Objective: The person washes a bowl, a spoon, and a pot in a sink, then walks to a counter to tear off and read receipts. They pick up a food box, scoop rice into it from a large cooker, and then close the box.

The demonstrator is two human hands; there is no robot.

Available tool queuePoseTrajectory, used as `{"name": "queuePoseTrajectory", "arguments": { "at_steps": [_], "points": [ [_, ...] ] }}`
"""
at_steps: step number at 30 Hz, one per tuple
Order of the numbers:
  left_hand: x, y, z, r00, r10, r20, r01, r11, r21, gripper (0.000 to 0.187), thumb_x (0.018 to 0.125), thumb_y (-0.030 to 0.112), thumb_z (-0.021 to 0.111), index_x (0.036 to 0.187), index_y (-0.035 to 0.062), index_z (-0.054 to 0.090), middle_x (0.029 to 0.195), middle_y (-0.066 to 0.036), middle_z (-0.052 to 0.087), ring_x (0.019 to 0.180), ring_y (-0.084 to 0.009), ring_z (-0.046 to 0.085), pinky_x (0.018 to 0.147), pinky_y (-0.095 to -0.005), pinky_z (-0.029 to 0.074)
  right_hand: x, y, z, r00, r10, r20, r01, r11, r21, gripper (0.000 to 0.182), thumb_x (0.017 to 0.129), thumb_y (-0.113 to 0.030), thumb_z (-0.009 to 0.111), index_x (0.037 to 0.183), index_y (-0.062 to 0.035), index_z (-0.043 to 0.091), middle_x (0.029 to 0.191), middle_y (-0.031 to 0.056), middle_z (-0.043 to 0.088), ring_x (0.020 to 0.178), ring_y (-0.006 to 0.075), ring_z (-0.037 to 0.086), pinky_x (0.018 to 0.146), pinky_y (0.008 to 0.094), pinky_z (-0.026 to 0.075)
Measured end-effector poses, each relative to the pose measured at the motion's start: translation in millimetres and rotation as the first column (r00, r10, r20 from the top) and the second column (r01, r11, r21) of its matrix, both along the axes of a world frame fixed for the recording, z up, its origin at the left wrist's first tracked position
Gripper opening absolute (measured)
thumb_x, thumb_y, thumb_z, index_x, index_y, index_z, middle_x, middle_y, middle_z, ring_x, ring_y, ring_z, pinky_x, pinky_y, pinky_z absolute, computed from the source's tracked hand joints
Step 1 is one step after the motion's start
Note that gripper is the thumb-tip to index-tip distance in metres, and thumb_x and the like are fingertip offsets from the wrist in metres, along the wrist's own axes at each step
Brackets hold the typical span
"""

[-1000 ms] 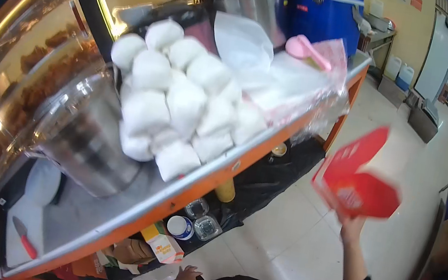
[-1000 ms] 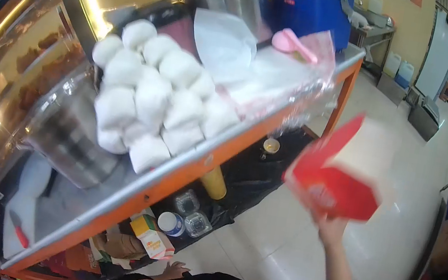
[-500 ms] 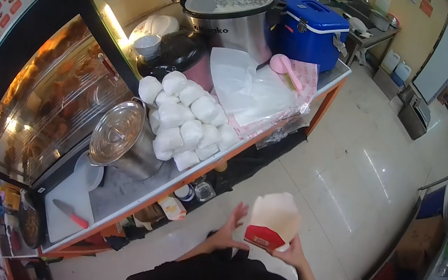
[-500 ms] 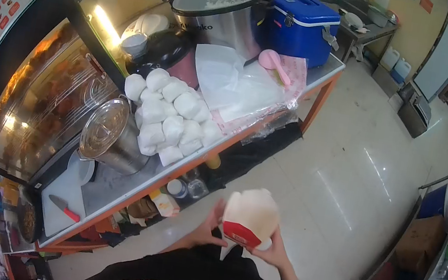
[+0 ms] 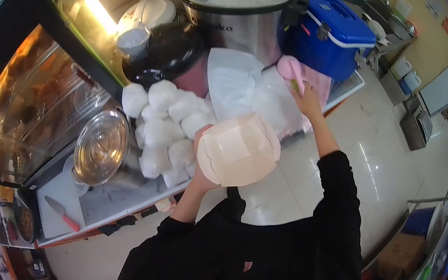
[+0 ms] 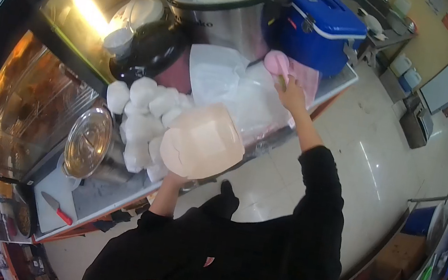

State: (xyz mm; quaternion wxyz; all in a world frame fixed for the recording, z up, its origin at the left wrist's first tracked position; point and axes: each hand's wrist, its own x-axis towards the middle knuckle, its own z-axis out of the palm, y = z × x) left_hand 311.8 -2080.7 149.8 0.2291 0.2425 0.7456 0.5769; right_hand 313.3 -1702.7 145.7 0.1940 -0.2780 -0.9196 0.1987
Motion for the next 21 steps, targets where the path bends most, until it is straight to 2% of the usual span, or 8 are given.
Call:
{"name": "queuePoseTrajectory", "arguments": {
  "at_steps": [3,7,9,12,15,18,19,21],
  "points": [
    [-28.7,24.9,7.2,0.973,0.078,-0.219,-0.026,0.973,0.231,0.104,0.049,0.032,0.082,0.129,0.0035,0.022,0.125,-0.014,0.033,0.114,-0.0272,0.036,0.094,-0.0383,0.033,-48.3,34.8,-26.6,0.976,-0.175,0.127,0.099,0.883,0.458,0.043,0.078,-0.029,0.054,0.111,-0.0027,0.043,0.102,0.0196,0.055,0.092,0.0349,0.053,0.077,0.041,0.043],
    [-47.3,50.8,72.0,0.841,0.241,-0.484,-0.072,0.937,0.342,0.098,0.055,0.036,0.079,0.13,0.0053,0.023,0.128,-0.016,0.03,0.118,-0.0318,0.033,0.095,-0.0406,0.033,-73.2,50.2,-29.6,0.99,-0.067,0.123,0.012,0.915,0.403,0.031,0.079,-0.024,0.052,0.098,-0.0016,0.044,0.093,0.0177,0.055,0.084,0.0329,0.057,0.07,0.0419,0.045],
    [-56.0,56.7,80.6,0.873,0.327,-0.363,-0.191,0.912,0.363,0.091,0.061,0.041,0.072,0.13,0.0059,0.024,0.127,-0.017,0.032,0.118,-0.0335,0.034,0.094,-0.0414,0.034,-68.4,43.6,0.6,0.999,-0.027,0.028,0.01,0.875,0.485,0.026,0.079,-0.02,0.051,0.094,-0.0017,0.043,0.088,0.0167,0.056,0.079,0.0322,0.058,0.067,0.0421,0.045],
    [-69.5,62.5,80.8,0.86,0.43,0.274,-0.506,0.785,0.357,0.075,0.077,0.052,0.054,0.13,0.0067,0.026,0.123,-0.019,0.04,0.113,-0.0359,0.04,0.092,-0.0435,0.037,-38.5,37.7,68.8,0.983,0.036,0.18,-0.095,0.939,0.33,0.017,0.079,-0.016,0.049,0.086,-0.0001,0.048,0.081,0.0149,0.055,0.076,0.0324,0.058,0.064,0.0411,0.046],
    [-67.8,56.0,77.1,0.828,0.042,0.559,-0.455,0.633,0.627,0.073,0.079,0.055,0.045,0.13,0.0063,0.026,0.121,-0.02,0.042,0.105,-0.0371,0.046,0.078,-0.0456,0.044,-3.6,52.5,169.6,0.93,0.345,0.128,-0.342,0.939,-0.042,0.014,0.084,-0.013,0.045,0.083,-0.0009,0.053,0.062,0.0115,0.051,0.062,0.0255,0.057,0.056,0.036,0.045],
    [-83.0,71.2,83.3,0.717,-0.425,0.553,-0.443,0.335,0.832,0.072,0.082,0.059,0.036,0.129,0.0059,0.026,0.119,-0.021,0.043,0.097,-0.0382,0.052,0.064,-0.0476,0.052,-13.5,57.2,291.1,0.919,0.374,0.126,-0.306,0.877,-0.37,0.021,0.088,-0.018,0.043,0.097,-0.0017,0.054,0.056,0.0079,0.047,0.053,0.0147,0.049,0.051,0.0337,0.041],
    [-91.7,92.5,109.7,0.397,-0.699,0.595,-0.617,0.276,0.737,0.071,0.082,0.061,0.032,0.128,0.0067,0.028,0.119,-0.02,0.044,0.089,-0.0411,0.055,0.05,-0.0481,0.052,-27.7,61.2,316.6,0.935,0.336,0.115,-0.252,0.856,-0.451,0.024,0.089,-0.019,0.042,0.1,-0.001,0.053,0.058,0.0072,0.047,0.054,0.0121,0.046,0.052,0.0334,0.04],
    [-91.8,110.8,98.3,0.411,-0.564,0.716,-0.596,0.428,0.679,0.07,0.082,0.061,0.031,0.128,0.0077,0.029,0.118,-0.019,0.044,0.087,-0.0414,0.056,0.049,-0.0484,0.052,-83.5,69.2,350.8,0.908,0.399,0.128,-0.357,0.897,-0.258,0.026,0.09,-0.021,0.041,0.101,0.0003,0.052,0.062,0.0104,0.053,0.052,0.0171,0.05,0.051,0.0314,0.042]
  ]
}}
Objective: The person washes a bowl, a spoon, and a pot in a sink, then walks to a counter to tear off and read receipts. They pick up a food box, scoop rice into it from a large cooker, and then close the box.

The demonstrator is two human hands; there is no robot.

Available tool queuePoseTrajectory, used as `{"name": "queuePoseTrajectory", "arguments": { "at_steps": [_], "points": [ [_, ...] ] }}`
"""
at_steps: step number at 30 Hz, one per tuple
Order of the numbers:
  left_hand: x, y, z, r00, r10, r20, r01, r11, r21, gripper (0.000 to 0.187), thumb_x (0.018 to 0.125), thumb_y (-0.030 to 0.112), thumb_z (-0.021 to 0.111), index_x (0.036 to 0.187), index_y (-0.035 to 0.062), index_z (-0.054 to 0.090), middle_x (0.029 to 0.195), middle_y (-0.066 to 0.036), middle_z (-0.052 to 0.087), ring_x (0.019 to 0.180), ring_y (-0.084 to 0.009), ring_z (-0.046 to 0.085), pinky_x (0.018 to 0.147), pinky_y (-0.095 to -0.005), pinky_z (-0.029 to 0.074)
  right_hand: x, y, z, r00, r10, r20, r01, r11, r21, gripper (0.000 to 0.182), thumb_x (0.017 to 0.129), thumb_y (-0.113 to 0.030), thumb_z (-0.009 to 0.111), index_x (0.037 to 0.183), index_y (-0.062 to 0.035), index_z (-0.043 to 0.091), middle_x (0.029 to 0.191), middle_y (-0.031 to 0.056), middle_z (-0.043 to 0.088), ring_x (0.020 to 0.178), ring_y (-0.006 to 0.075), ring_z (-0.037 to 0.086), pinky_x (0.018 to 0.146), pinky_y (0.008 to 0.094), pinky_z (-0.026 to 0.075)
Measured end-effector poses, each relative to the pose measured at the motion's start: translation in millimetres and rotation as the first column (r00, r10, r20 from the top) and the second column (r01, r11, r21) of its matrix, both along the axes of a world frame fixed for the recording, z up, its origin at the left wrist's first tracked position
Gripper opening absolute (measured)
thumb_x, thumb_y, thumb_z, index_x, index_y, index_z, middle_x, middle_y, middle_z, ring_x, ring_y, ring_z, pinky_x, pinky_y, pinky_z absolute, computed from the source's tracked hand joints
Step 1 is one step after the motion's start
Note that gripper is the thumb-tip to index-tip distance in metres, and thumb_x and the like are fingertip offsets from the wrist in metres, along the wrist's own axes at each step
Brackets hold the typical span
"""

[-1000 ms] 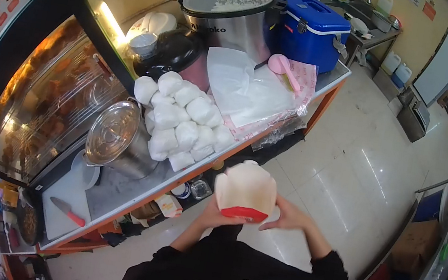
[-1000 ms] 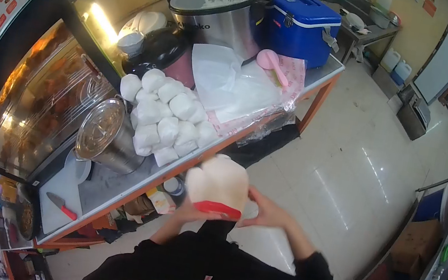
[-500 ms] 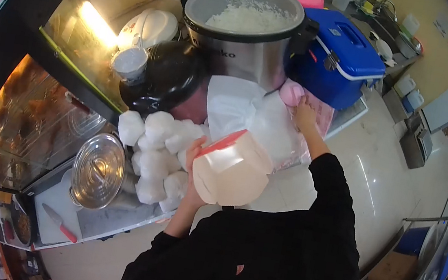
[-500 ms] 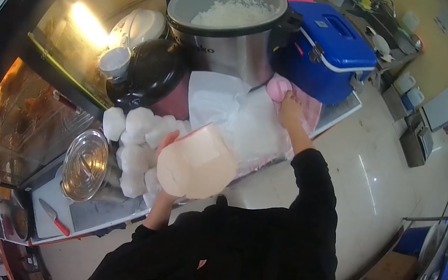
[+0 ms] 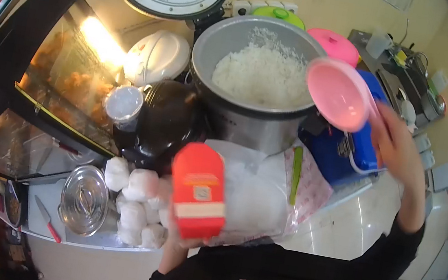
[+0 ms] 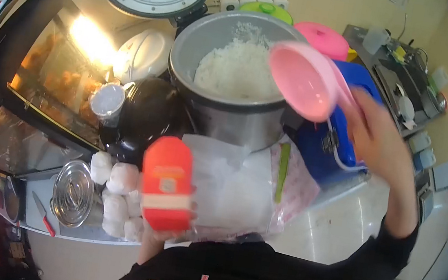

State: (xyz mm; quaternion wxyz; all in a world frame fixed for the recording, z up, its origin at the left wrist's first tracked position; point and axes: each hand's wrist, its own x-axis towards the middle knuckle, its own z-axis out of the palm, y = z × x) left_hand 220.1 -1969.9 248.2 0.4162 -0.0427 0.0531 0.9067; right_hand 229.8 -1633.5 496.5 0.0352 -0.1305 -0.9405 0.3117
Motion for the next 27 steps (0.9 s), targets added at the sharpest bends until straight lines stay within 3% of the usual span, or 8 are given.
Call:
{"name": "queuePoseTrajectory", "arguments": {
  "at_steps": [3,4,5,7,12,16,22,27],
  "points": [
    [10.1,29.2,-12.7,0.998,-0.033,-0.051,0.03,0.997,-0.067,0.067,0.083,0.059,0.033,0.126,0.0076,0.032,0.116,-0.017,0.048,0.092,-0.0357,0.056,0.061,-0.0504,0.051,-204.6,67.9,-69.3,0.939,0.274,0.208,-0.341,0.821,0.458,0.031,0.09,-0.025,0.038,0.097,0.0005,0.053,0.069,0.0192,0.059,0.06,0.0358,0.057,0.052,0.0423,0.045],
    [14.2,37.1,-10.7,0.995,0.087,-0.048,-0.099,0.926,-0.365,0.067,0.082,0.057,0.039,0.125,0.0059,0.033,0.116,-0.016,0.049,0.095,-0.0327,0.056,0.071,-0.0478,0.049,-217.6,27.6,-51.6,0.919,0.152,0.363,-0.314,0.84,0.442,0.027,0.087,-0.021,0.043,0.095,0.0013,0.054,0.077,0.0201,0.06,0.07,0.0332,0.06,0.06,0.0434,0.046],
    [18.5,43.5,-10.7,0.976,0.2,-0.08,-0.206,0.752,-0.626,0.066,0.081,0.054,0.045,0.124,0.0042,0.035,0.116,-0.015,0.05,0.099,-0.0297,0.055,0.081,-0.0451,0.047,-273.7,56.7,-104.0,0.843,0.475,0.253,-0.483,0.461,0.745,0.022,0.081,-0.014,0.048,0.091,0.0035,0.056,0.08,0.0208,0.061,0.073,0.0317,0.062,0.061,0.0423,0.048],
    [25.4,32.9,-27.8,0.956,0.159,-0.248,-0.282,0.737,-0.615,0.066,0.079,0.049,0.053,0.122,0.0025,0.037,0.116,-0.013,0.051,0.103,-0.0263,0.053,0.088,-0.0401,0.043,-304.6,34.7,-122.2,0.86,0.381,0.339,-0.491,0.439,0.753,0.02,0.077,-0.007,0.05,0.091,0.0047,0.055,0.084,0.021,0.062,0.076,0.0315,0.063,0.063,0.0414,0.049],
    [19.7,50.6,-1.5,0.897,0.379,-0.229,-0.428,0.608,-0.669,0.041,0.077,0.04,0.059,0.096,0.005,0.05,0.09,-0.006,0.057,0.087,-0.0195,0.056,0.083,-0.0349,0.042,-339.8,40.9,-163.5,0.852,0.405,0.331,-0.523,0.652,0.548,0.025,0.074,-0.004,0.051,0.097,0.0044,0.054,0.085,0.0242,0.061,0.076,0.0344,0.062,0.061,0.0405,0.051],
    [4.0,57.8,-21.3,0.907,0.196,-0.373,-0.413,0.592,-0.692,0.064,0.074,0.04,0.065,0.118,-0.0002,0.042,0.111,-0.01,0.053,0.103,-0.0203,0.051,0.087,-0.0332,0.04,-321.8,19.0,-122.6,0.797,0.322,0.511,-0.536,0.767,0.353,0.031,0.073,0.001,0.049,0.103,0.0067,0.05,0.078,0.0252,0.059,0.069,0.0355,0.062,0.048,0.0414,0.05],
    [-23.1,72.3,0.5,0.853,0.1,-0.512,-0.487,0.506,-0.712,0.053,0.074,0.027,0.066,0.114,-0.001,0.044,0.108,-0.01,0.055,0.099,-0.019,0.051,0.085,-0.0319,0.041,-351.5,20.3,-171.3,0.744,0.409,0.528,-0.66,0.577,0.482,0.048,0.073,0.006,0.044,0.121,0.0031,0.037,0.084,0.0245,0.057,0.058,0.0326,0.06,0.039,0.0421,0.047],
    [-31.3,73.1,3.3,0.852,0.113,-0.511,-0.484,0.542,-0.687,0.052,0.073,0.022,0.068,0.113,-0.0011,0.044,0.106,-0.01,0.055,0.098,-0.0187,0.052,0.084,-0.0318,0.042,-354.7,12.7,-172.7,0.753,0.186,0.632,-0.362,0.918,0.161,0.045,0.077,-0.004,0.044,0.122,-0.0055,0.04,0.078,0.0183,0.056,0.053,0.0267,0.056,0.039,0.0393,0.045]
  ]
}}
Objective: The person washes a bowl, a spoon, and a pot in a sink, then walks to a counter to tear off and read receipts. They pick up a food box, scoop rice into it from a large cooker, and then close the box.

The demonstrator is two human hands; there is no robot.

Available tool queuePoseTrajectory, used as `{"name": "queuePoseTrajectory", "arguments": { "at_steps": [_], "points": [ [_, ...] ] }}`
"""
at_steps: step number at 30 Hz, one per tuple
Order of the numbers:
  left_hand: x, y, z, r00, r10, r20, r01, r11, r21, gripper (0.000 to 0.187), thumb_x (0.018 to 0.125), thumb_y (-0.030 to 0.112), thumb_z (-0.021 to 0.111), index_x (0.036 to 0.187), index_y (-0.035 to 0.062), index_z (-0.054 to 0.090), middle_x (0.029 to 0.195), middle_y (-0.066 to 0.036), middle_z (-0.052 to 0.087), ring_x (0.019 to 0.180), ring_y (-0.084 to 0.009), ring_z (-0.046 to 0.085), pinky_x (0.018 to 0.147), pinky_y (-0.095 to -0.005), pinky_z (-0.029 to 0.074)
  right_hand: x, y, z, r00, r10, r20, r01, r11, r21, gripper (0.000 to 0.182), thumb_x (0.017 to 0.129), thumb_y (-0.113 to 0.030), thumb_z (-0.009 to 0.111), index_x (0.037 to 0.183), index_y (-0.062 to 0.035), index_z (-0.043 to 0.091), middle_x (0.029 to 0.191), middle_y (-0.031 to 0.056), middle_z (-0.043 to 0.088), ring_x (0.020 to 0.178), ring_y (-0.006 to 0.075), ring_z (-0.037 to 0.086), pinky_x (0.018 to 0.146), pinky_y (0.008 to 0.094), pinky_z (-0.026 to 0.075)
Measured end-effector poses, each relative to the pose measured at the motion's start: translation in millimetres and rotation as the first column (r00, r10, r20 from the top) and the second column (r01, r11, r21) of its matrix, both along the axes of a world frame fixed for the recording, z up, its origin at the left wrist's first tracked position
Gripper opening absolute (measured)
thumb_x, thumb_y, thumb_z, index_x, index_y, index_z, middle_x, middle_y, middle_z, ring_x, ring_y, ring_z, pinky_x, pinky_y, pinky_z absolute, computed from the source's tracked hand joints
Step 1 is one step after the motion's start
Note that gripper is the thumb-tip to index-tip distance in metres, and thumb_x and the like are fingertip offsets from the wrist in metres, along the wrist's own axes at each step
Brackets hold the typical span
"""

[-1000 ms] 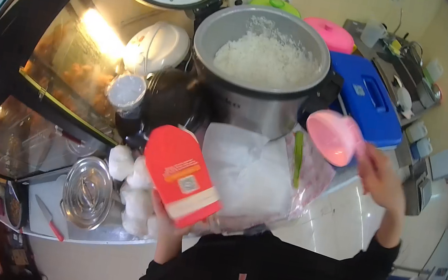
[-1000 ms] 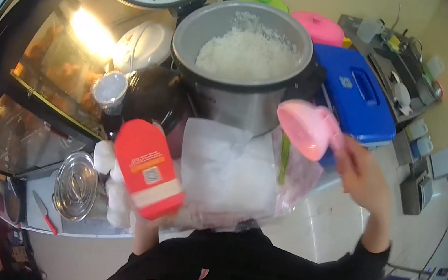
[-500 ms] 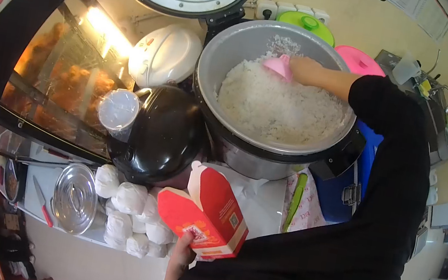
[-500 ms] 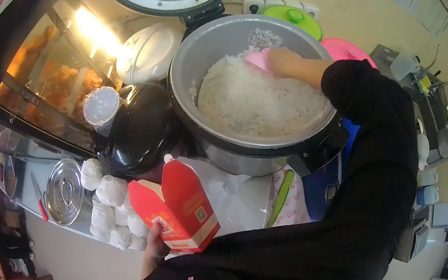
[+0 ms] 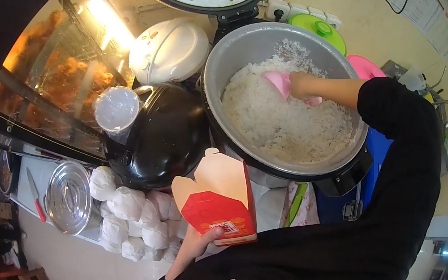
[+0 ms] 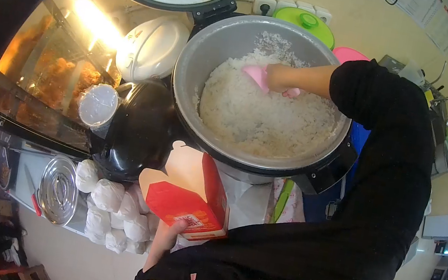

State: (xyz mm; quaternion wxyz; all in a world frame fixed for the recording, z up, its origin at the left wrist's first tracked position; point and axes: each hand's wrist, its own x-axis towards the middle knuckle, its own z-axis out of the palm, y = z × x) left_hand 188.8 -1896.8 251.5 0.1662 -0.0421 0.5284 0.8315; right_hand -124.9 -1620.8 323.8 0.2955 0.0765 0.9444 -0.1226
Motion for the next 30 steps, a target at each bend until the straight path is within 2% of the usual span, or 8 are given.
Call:
{"name": "queuePoseTrajectory", "arguments": {
  "at_steps": [1,4,9,13,18,20,22,30],
  "points": [
    [0.2,-1.3,0.1,1.0,-0.004,-0.005,0.003,1.0,-0.016,0.052,0.073,0.022,0.069,0.113,-0.0011,0.044,0.106,-0.01,0.055,0.098,-0.0186,0.052,0.083,-0.0318,0.042,-3.3,1.7,-8.8,0.995,-0.087,0.045,0.087,0.996,-0.018,0.044,0.078,-0.006,0.045,0.121,-0.0078,0.04,0.076,0.0166,0.056,0.052,0.0256,0.055,0.04,0.0388,0.044],
    [-1.6,-3.9,0.3,1.0,-0.015,-0.019,0.014,0.999,-0.038,0.053,0.073,0.022,0.069,0.113,-0.0011,0.044,0.106,-0.01,0.055,0.098,-0.0187,0.052,0.083,-0.0318,0.042,-4.8,7.1,-20.3,0.984,0.028,0.175,-0.028,1.0,-0.001,0.042,0.079,-0.011,0.045,0.12,-0.0181,0.042,0.072,0.0127,0.054,0.049,0.0232,0.051,0.04,0.0379,0.043],
    [-1.9,-2.8,2.7,1.0,-0.004,-0.019,0.003,1.0,-0.028,0.055,0.072,0.022,0.07,0.114,-0.0013,0.044,0.106,-0.01,0.055,0.098,-0.0187,0.052,0.083,-0.0318,0.042,10.9,-4.9,-27.7,0.978,-0.191,0.088,0.197,0.979,-0.059,0.042,0.078,-0.004,0.043,0.119,-0.0133,0.042,0.068,0.0165,0.053,0.048,0.0248,0.052,0.038,0.0387,0.042],
    [-0.8,-5.2,1.5,1.0,0.013,-0.026,-0.014,0.999,-0.032,0.057,0.071,0.024,0.072,0.114,-0.0011,0.044,0.107,-0.01,0.055,0.098,-0.0187,0.052,0.083,-0.0319,0.042,38.7,-20.3,6.1,0.988,0.154,0.013,-0.154,0.987,0.037,0.04,0.076,0.002,0.041,0.114,-0.0081,0.043,0.061,0.018,0.054,0.046,0.0272,0.054,0.038,0.0407,0.043],
    [1.1,-7.1,3.4,1.0,0.02,-0.018,-0.02,1.0,-0.023,0.059,0.07,0.025,0.073,0.114,-0.0009,0.044,0.107,-0.01,0.055,0.098,-0.0187,0.052,0.083,-0.032,0.042,41.1,-31.1,-10.4,0.992,0.085,0.093,-0.086,0.996,0.007,0.024,0.077,-0.004,0.045,0.101,-0.0071,0.05,0.066,0.0143,0.055,0.049,0.026,0.054,0.04,0.0389,0.044],
    [2.0,-8.5,3.0,0.999,0.025,-0.027,-0.026,0.999,-0.032,0.059,0.069,0.026,0.073,0.113,-0.0011,0.044,0.107,-0.01,0.055,0.098,-0.0187,0.052,0.084,-0.032,0.042,41.6,-37.4,-19.4,0.969,0.219,0.117,-0.218,0.976,-0.022,0.019,0.08,-0.01,0.045,0.098,-0.0086,0.05,0.071,0.0123,0.055,0.051,0.0242,0.054,0.042,0.0377,0.044],
    [8.2,-12.3,1.8,1.0,0.007,-0.024,-0.009,0.998,-0.062,0.059,0.069,0.026,0.073,0.113,-0.0013,0.045,0.107,-0.01,0.055,0.098,-0.0188,0.052,0.084,-0.032,0.042,55.2,-52.5,-23.3,0.831,0.551,0.068,-0.552,0.834,-0.01,0.018,0.083,-0.015,0.044,0.098,-0.0081,0.05,0.073,0.0111,0.055,0.054,0.0231,0.055,0.044,0.0374,0.046],
    [20.6,-23.0,0.5,0.997,0.066,-0.029,-0.067,0.996,-0.051,0.057,0.07,0.026,0.072,0.113,-0.0013,0.046,0.108,-0.01,0.055,0.099,-0.0193,0.052,0.084,-0.0319,0.041,51.5,-39.4,4.3,0.809,0.457,0.37,-0.396,0.889,-0.23,0.03,0.086,-0.03,0.047,0.093,-0.0012,0.046,0.063,0.0063,0.047,0.047,0.0172,0.048,0.041,0.0319,0.043]
  ]
}}
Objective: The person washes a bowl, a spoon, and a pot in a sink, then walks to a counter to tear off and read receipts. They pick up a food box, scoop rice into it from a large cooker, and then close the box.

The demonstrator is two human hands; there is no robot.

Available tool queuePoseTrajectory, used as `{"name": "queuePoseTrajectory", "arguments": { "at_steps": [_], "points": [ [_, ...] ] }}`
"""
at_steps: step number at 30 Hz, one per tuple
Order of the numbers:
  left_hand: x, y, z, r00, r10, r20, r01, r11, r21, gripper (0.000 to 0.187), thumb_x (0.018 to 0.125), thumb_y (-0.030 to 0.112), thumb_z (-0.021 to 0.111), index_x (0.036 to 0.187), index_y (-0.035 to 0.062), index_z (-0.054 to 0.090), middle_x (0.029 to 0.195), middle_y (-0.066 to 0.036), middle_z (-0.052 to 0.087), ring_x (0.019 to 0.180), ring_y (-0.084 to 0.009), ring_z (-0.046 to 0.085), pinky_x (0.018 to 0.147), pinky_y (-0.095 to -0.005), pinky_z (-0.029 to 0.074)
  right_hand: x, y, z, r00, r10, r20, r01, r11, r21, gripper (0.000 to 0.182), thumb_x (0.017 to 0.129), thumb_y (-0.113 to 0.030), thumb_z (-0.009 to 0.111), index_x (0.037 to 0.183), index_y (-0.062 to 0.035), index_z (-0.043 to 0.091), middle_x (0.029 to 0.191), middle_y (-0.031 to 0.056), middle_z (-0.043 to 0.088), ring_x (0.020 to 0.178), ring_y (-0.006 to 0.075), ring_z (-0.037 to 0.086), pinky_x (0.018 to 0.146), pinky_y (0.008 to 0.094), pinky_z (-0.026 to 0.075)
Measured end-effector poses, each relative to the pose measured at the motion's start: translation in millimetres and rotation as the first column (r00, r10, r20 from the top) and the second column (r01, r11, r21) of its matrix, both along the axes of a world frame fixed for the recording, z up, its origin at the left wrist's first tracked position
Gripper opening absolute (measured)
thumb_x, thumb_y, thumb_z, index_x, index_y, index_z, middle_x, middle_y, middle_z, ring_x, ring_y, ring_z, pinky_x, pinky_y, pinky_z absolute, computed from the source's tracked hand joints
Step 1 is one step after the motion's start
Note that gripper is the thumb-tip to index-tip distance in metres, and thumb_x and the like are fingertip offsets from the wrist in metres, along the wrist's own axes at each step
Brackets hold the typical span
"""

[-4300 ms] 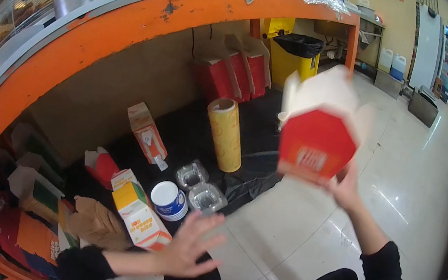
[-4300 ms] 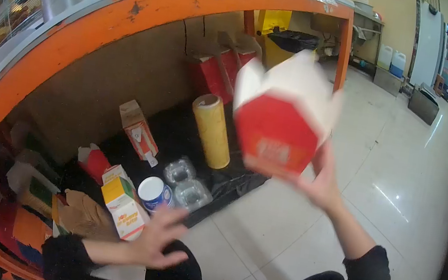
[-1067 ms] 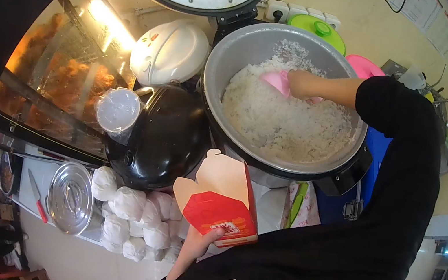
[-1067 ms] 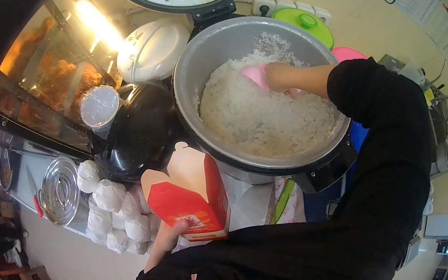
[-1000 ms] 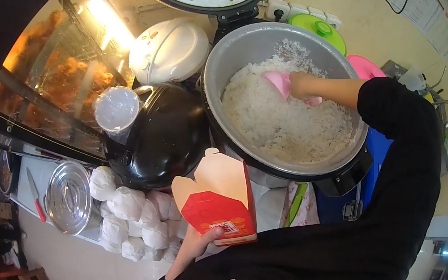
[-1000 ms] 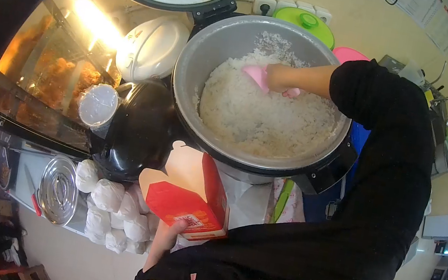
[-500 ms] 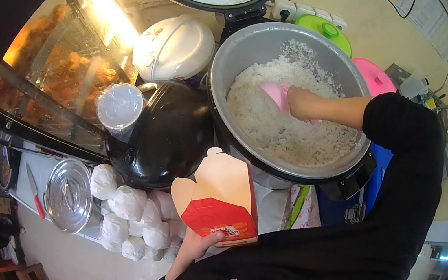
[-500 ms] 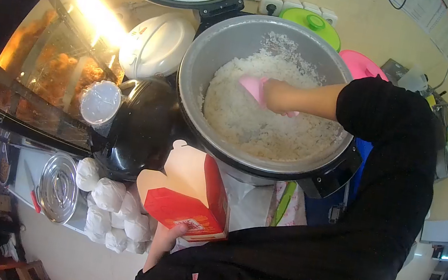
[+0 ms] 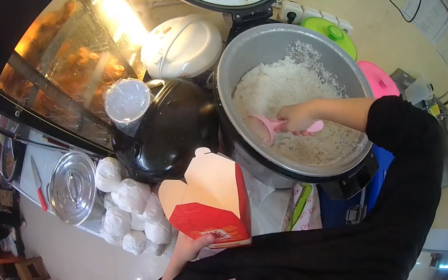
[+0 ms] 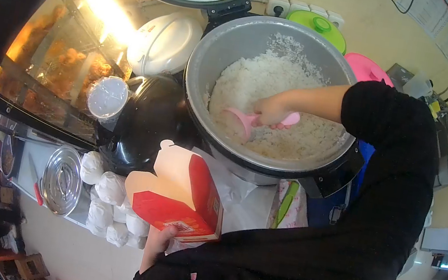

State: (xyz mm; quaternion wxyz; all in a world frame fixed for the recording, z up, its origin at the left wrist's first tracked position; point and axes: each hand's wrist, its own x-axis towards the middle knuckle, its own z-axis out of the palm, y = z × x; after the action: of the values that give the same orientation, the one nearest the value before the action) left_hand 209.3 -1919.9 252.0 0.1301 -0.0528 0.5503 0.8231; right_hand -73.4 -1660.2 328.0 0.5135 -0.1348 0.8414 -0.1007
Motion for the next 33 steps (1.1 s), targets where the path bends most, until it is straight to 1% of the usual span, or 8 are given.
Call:
{"name": "queuePoseTrajectory", "arguments": {
  "at_steps": [7,13,16,19,23,26,31,33],
  "points": [
    [5.5,-9.1,-9.4,0.999,0.026,0.045,-0.026,1.0,-0.004,0.06,0.069,0.03,0.073,0.113,-0.001,0.045,0.107,-0.01,0.055,0.098,-0.0188,0.052,0.083,-0.0321,0.042,1.2,13.9,29.5,0.995,0.039,0.088,-0.036,0.999,-0.035,0.028,0.087,-0.034,0.047,0.092,-0.0066,0.047,0.06,0.0033,0.045,0.045,0.0131,0.046,0.038,0.0295,0.04],
    [9.2,-15.6,-3.7,0.998,0.045,0.043,-0.043,0.998,-0.042,0.061,0.069,0.032,0.073,0.113,-0.0005,0.045,0.106,-0.009,0.055,0.097,-0.0186,0.052,0.082,-0.0321,0.042,-13.1,30.8,43.5,0.958,-0.052,0.281,0.093,0.987,-0.134,0.025,0.088,-0.033,0.045,0.092,-0.0081,0.048,0.055,0.0003,0.041,0.042,0.0117,0.044,0.036,0.0273,0.039],
    [11.9,-18.7,-6.9,0.999,0.039,0.021,-0.037,0.996,-0.083,0.061,0.069,0.032,0.073,0.112,-0.0005,0.046,0.106,-0.009,0.055,0.097,-0.0186,0.052,0.081,-0.0319,0.042,26.1,15.8,59.2,0.988,-0.141,-0.068,0.129,0.98,-0.151,0.028,0.089,-0.03,0.041,0.093,-0.0031,0.05,0.056,0.0047,0.048,0.039,0.0169,0.048,0.036,0.0309,0.04],
    [12.1,-14.8,-6.4,0.999,0.031,0.029,-0.03,0.998,-0.049,0.059,0.069,0.032,0.072,0.112,-0.0007,0.047,0.106,-0.009,0.055,0.097,-0.0188,0.053,0.081,-0.0316,0.042,75.8,-2.7,67.7,0.886,-0.059,-0.461,0.01,0.994,-0.108,0.032,0.089,-0.025,0.038,0.092,0.0047,0.05,0.059,0.0134,0.056,0.044,0.0251,0.055,0.039,0.0369,0.043],
    [13.1,-8.5,-3.6,0.998,0.037,-0.045,-0.039,0.999,-0.031,0.059,0.069,0.032,0.072,0.112,-0.0009,0.047,0.106,-0.01,0.056,0.096,-0.0194,0.053,0.081,-0.0317,0.043,89.8,-18.3,91.6,0.918,-0.228,-0.324,0.186,0.97,-0.158,0.036,0.089,-0.023,0.036,0.087,0.0098,0.051,0.06,0.0195,0.058,0.054,0.0303,0.06,0.047,0.0401,0.046],
    [16.6,-11.5,-4.6,0.996,0.051,-0.068,-0.053,0.998,-0.031,0.06,0.069,0.031,0.072,0.112,-0.0011,0.046,0.106,-0.01,0.056,0.096,-0.0195,0.053,0.081,-0.0319,0.043,81.2,-23.6,83.4,0.925,-0.176,-0.336,0.153,0.984,-0.093,0.036,0.089,-0.024,0.036,0.085,0.0075,0.053,0.057,0.0179,0.057,0.054,0.0286,0.06,0.046,0.0388,0.046],
    [18.8,-13.8,-8.9,0.993,0.111,-0.042,-0.109,0.993,0.054,0.059,0.069,0.029,0.072,0.113,-0.0013,0.046,0.107,-0.01,0.055,0.096,-0.0194,0.053,0.081,-0.0324,0.043,54.7,-23.1,85.5,0.97,-0.061,-0.234,0.063,0.998,0.005,0.035,0.09,-0.03,0.037,0.087,0.0012,0.054,0.057,0.0085,0.053,0.049,0.0204,0.056,0.039,0.0352,0.044],
    [18.0,-12.8,-7.2,0.993,0.113,-0.039,-0.11,0.992,0.061,0.059,0.069,0.029,0.072,0.112,-0.0014,0.046,0.106,-0.01,0.055,0.096,-0.0193,0.053,0.081,-0.0324,0.043,35.7,-5.9,75.0,0.992,-0.089,-0.09,0.083,0.994,-0.07,0.034,0.09,-0.031,0.038,0.088,-0.0009,0.053,0.056,0.0044,0.048,0.044,0.0155,0.05,0.036,0.0321,0.041]
  ]
}}
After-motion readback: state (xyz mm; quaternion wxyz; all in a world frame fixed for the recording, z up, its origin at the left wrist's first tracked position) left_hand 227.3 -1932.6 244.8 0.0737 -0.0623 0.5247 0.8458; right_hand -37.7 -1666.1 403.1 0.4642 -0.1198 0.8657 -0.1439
